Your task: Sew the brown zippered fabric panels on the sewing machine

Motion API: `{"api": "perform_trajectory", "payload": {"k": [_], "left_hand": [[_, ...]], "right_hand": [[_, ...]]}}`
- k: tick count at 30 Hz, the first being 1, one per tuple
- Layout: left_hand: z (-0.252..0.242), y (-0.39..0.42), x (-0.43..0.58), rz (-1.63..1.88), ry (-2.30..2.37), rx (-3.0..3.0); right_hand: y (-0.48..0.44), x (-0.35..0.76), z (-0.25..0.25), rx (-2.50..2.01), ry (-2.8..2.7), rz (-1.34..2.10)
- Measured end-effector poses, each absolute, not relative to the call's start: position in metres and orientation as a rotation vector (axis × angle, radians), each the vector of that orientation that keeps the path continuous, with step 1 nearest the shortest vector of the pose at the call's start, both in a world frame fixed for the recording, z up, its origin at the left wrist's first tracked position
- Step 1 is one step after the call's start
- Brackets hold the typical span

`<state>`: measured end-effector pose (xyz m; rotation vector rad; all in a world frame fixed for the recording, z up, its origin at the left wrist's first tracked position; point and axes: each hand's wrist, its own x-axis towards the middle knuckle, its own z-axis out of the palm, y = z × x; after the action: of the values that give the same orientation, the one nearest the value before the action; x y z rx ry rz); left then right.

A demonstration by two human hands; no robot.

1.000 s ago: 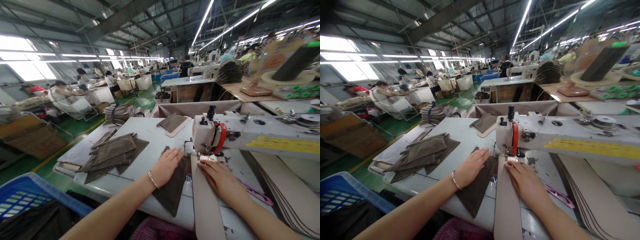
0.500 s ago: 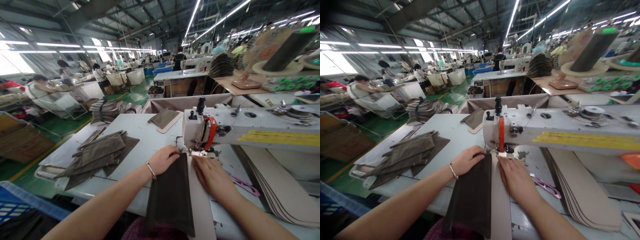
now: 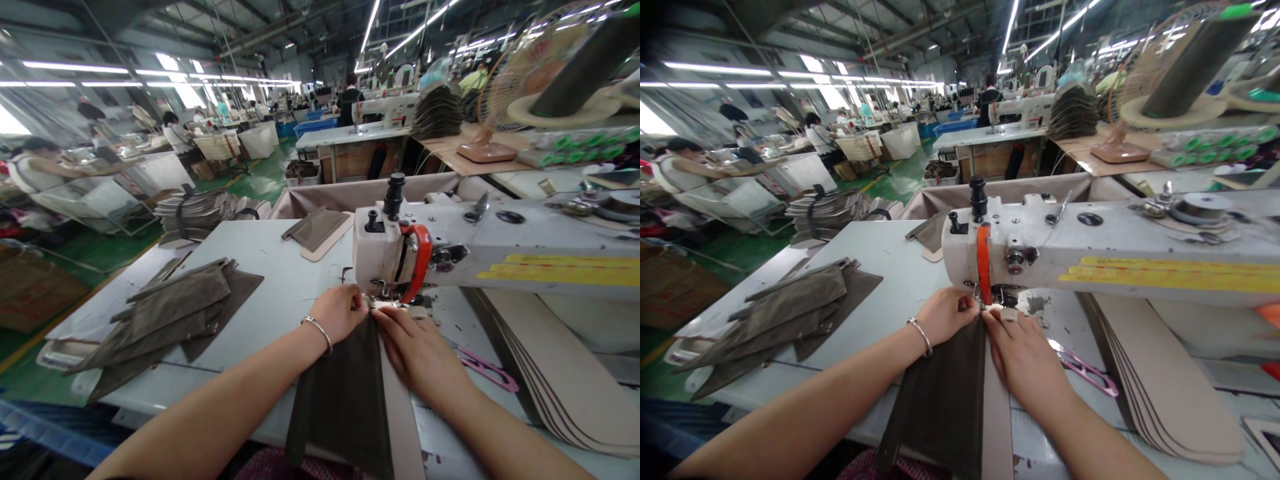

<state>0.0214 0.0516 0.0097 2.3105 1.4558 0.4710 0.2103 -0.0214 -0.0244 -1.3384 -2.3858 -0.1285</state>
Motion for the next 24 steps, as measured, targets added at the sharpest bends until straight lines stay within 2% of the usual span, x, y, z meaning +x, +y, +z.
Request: {"api": "perform_trajectory", "payload": {"k": [24], "left_hand": [[-0.0005, 0.0582, 0.0281, 0.510, 1.496, 2.346]], "right_hand": [[-0.0217, 0.2091, -0.0218, -1.355, -2.389, -0.092]]}}
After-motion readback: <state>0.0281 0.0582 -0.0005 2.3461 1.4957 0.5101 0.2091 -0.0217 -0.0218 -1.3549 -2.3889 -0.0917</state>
